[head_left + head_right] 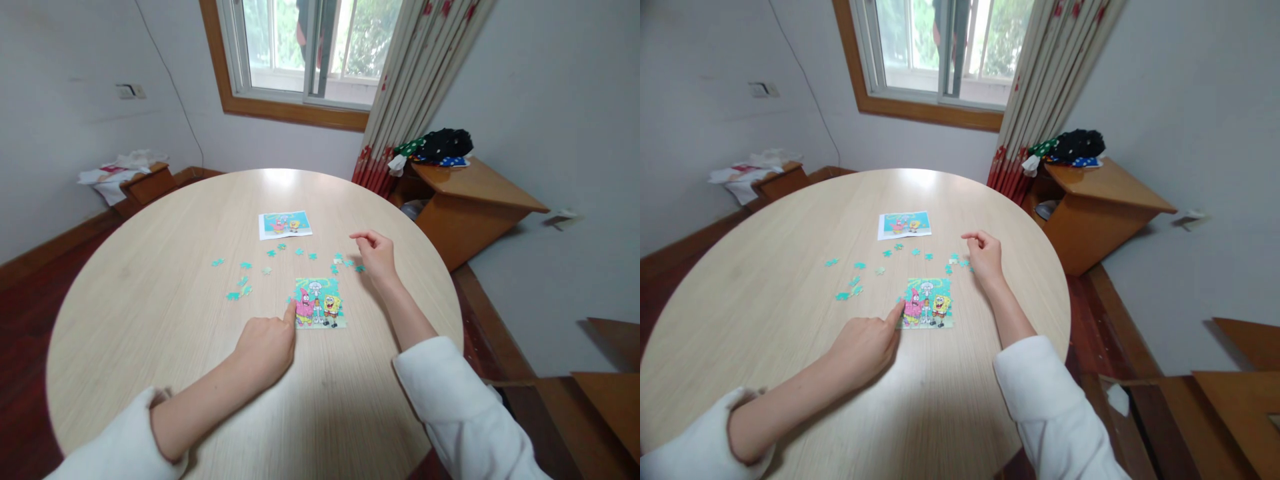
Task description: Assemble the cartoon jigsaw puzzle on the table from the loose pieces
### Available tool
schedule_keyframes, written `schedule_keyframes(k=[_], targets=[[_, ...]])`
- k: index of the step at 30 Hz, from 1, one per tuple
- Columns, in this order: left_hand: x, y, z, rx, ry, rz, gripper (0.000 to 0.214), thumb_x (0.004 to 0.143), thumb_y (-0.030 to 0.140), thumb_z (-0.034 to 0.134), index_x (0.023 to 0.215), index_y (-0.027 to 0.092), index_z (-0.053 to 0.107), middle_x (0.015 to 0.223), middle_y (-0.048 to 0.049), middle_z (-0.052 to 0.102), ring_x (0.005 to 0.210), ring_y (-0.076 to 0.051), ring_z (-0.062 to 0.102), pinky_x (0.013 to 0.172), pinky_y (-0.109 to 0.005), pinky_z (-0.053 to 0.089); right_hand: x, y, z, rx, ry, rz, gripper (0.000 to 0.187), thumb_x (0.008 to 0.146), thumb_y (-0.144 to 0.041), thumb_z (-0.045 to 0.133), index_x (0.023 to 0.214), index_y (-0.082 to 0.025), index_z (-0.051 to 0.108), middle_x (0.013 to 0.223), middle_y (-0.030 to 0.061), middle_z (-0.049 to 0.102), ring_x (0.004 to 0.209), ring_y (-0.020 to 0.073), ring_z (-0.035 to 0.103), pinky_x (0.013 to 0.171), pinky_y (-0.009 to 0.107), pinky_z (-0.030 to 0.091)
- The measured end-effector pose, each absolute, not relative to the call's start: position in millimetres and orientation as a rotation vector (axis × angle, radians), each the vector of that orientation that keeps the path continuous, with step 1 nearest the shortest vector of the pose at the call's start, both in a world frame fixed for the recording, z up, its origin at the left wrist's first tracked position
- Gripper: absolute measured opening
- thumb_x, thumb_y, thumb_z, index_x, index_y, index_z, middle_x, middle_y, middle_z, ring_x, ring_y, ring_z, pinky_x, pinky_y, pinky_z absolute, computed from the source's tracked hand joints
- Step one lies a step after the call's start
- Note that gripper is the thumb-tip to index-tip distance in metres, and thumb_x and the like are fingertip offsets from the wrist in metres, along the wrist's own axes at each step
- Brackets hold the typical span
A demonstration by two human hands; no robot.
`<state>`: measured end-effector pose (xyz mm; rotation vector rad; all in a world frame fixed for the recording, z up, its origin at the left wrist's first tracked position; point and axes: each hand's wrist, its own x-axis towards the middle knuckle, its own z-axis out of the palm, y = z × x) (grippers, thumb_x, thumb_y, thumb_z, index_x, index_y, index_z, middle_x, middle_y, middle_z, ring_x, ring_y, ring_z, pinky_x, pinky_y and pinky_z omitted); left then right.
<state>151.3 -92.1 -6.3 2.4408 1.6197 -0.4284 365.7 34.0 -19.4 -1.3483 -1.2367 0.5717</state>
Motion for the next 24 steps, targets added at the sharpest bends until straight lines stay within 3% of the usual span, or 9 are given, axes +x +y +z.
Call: schedule_keyframes(k=[24], targets=[[152.1, -94.8, -3.6, 2.427, 1.606, -0.404, 0.054, 0.089, 0.018, 0.026, 0.139, 0.000, 0.037, 0.079, -0.0197, 0.071, 0.074, -0.026, 0.069, 0.060, -0.033, 0.045, 363.3, 34.4, -21.3, -1.350, -1.272, 0.568, 0.019, 0.066, -0.022, 0.049, 0.068, -0.019, 0.067, 0.048, -0.0058, 0.036, 0.048, 0.0109, 0.030, 0.048, 0.025, 0.023]])
